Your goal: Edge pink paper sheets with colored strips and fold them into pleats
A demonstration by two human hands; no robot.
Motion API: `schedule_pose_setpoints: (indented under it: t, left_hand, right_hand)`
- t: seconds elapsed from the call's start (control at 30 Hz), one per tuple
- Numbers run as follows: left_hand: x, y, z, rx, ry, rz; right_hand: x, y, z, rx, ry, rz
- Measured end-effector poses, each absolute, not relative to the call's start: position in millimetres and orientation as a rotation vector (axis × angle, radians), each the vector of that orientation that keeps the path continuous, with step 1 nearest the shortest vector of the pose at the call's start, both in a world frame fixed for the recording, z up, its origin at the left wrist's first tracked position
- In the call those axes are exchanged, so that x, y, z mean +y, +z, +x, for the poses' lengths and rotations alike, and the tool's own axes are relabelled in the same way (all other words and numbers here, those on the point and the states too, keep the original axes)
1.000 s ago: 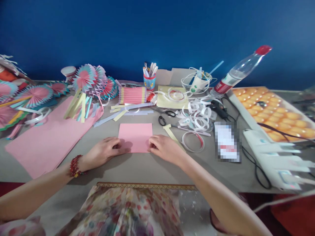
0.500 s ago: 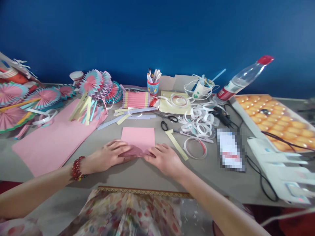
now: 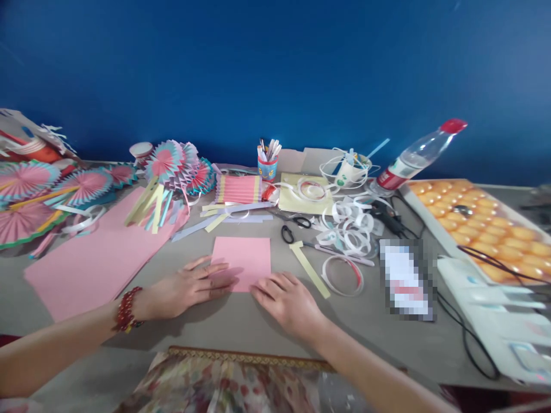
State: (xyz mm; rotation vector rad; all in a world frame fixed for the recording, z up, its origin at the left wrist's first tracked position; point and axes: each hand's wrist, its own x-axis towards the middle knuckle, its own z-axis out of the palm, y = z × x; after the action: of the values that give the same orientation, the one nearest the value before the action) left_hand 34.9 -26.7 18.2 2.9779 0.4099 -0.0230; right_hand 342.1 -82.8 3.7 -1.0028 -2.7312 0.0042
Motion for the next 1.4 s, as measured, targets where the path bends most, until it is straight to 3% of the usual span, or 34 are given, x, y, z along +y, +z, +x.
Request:
schedule_pose_setpoints:
  t: [0.7,1.13,1.4]
  left_hand:
    - [-55,20,1,0.624,0.007,2.91]
    - [-62,13,-1,0.685,-0.07,3.022]
    - [-63,10,-1,0.736,0.06,2.965]
  right_hand:
    - [-115,8,349,-2.509,0.168,-1.295]
    - [-112,12,353,-2.501,0.227,-1.297]
    - [-109,10,358,-2.496,0.296,-1.291]
